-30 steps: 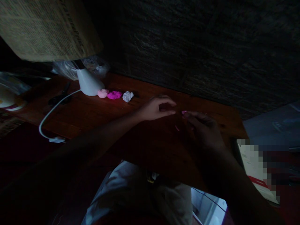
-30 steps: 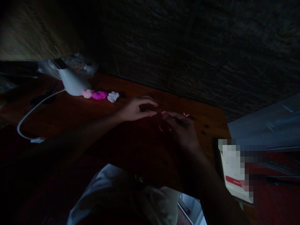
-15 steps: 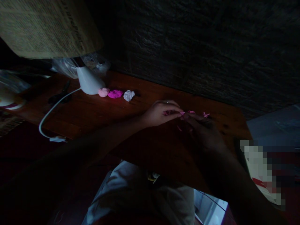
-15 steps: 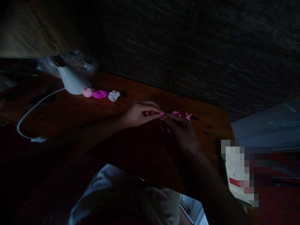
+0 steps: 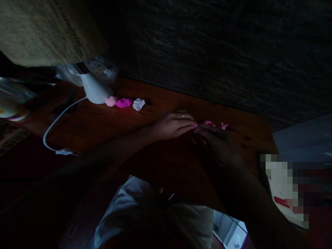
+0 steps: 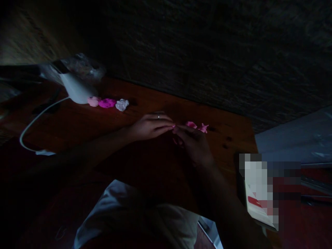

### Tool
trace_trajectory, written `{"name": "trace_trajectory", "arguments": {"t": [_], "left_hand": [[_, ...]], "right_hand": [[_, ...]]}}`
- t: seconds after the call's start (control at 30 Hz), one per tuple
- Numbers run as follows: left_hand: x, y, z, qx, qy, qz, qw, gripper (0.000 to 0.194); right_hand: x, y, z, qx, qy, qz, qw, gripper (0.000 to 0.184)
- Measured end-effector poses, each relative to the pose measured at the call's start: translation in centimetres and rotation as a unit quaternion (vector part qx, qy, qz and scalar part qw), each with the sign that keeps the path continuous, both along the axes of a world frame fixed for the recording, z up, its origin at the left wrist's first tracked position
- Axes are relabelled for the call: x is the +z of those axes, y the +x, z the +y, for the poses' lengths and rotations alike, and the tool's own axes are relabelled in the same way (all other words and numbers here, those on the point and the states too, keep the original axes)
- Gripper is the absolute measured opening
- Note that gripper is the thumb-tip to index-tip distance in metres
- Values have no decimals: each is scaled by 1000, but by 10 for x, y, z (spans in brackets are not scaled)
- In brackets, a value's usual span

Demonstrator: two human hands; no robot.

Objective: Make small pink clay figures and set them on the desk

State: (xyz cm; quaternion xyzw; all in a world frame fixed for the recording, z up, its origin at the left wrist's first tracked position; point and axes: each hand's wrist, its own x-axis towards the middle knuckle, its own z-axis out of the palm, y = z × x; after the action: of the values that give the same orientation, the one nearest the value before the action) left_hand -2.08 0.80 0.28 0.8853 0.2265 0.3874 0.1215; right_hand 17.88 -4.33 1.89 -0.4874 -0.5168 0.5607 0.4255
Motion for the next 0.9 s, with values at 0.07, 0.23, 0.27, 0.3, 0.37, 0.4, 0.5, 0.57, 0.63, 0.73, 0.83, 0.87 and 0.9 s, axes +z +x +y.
{"name": "trace_trajectory", "arguments": {"t": [0.07, 0.23, 0.27, 0.3, 0.37, 0.4, 0.5, 0.57, 0.63, 0.73, 0.83, 0.87, 0.9], "left_hand": [[0, 0, 0, -1, 1, -1, 1000, 21], [-2, 1, 0, 7, -25, -7, 1000, 19], [-2, 1, 0, 15, -32, -4, 999, 19], [-2, 1, -1, 23, -39, 1, 999, 20], [-2, 1, -1, 32, -49, 10, 998, 20], [-1, 1, -1, 27, -51, 12, 998, 20], [-1, 2, -1, 17, -48, 7, 999, 20], [-1, 1, 0, 5, -37, 5, 999, 20], [-1, -1, 1, -11, -28, 13, 999, 20], [-2, -4, 3, -21, -28, 29, 999, 20], [-3, -6, 5, -17, -38, 33, 999, 19], [-4, -6, 5, -14, -40, 30, 999, 18], [-4, -6, 5, -12, -41, 24, 999, 18]], "right_hand": [[0, 1, -1, -20, 38, -43, 998, 21], [-1, 2, -3, -80, 207, -225, 949, 15], [-2, 2, -4, -77, 235, -256, 935, 14], [-2, 1, -4, -70, 260, -281, 921, 14], [-3, 0, -5, -66, 311, -314, 895, 16], [-3, -1, -5, -65, 331, -331, 881, 17], [-1, -1, -5, -75, 382, -368, 844, 21], [0, 0, -5, -62, 408, -382, 827, 22], [1, 2, -5, -47, 434, -394, 809, 22], [2, 4, -4, -31, 460, -407, 789, 23], [3, 4, -3, -17, 464, -406, 787, 22], [3, 4, -2, -14, 458, -401, 793, 22], [4, 3, -1, -14, 448, -395, 802, 22]]}}
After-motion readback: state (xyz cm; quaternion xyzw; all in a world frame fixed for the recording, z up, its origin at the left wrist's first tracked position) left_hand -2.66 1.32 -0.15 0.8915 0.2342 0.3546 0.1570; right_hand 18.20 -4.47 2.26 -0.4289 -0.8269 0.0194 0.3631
